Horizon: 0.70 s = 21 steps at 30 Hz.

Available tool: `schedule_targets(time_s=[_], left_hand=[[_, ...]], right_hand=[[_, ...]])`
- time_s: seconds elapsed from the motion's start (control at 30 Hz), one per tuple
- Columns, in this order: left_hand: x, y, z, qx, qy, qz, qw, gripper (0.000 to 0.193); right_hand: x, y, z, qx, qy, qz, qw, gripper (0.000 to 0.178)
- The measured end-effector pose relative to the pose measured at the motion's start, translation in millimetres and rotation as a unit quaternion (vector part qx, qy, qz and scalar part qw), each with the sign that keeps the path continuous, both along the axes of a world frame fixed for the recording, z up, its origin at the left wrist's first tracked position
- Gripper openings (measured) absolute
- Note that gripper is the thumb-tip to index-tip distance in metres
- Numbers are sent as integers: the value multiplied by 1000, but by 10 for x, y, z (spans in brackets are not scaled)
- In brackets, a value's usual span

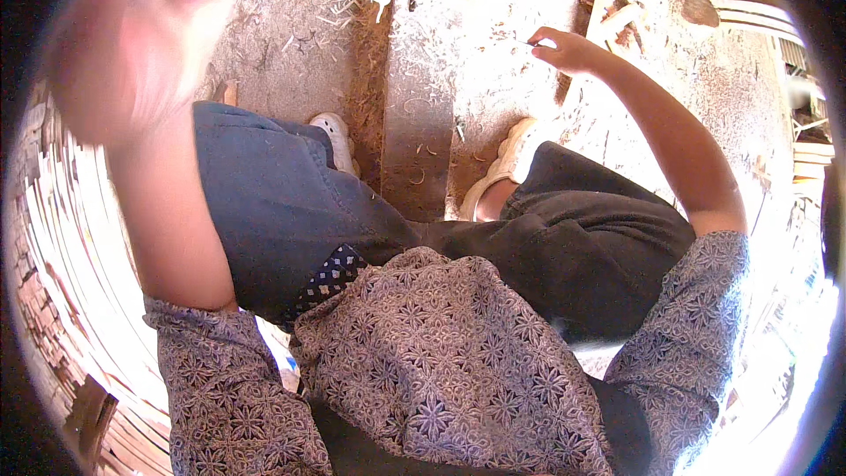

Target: The person sits on the ground and uses a knife to carve a small piece of wood, repeatedly shaving off thin layers. The person occasionally pauses to inspect the wood and adjust their grip.

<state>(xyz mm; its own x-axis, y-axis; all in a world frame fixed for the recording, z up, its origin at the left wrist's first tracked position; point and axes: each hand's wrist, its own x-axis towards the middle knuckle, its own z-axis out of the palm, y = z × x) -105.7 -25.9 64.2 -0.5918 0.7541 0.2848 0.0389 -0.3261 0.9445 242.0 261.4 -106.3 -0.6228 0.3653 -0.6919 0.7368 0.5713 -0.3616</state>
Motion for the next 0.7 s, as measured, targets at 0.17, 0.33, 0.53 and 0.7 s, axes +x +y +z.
schedule_targets(time_s=[0.17, 0.33, 0.53, 0.7], left_hand=[[342, 603, -97, 32, -115, -143, 982, 31], [448, 868, -663, -38, 190, -107, 975, 45], [552, 1054, -754, -104, 188, -147, 966, 39], [498, 908, -871, -59, 415, -81, 904, 23]], right_hand=[[103, -97, 19, 50, 47, 21, 997, 39], [-56, -132, 153, 69, 61, 35, 995, 38], [47, -70, 157, 76, 89, 39, 992, 42], [39, -287, 319, 46, 2, 4, 999, 43]])
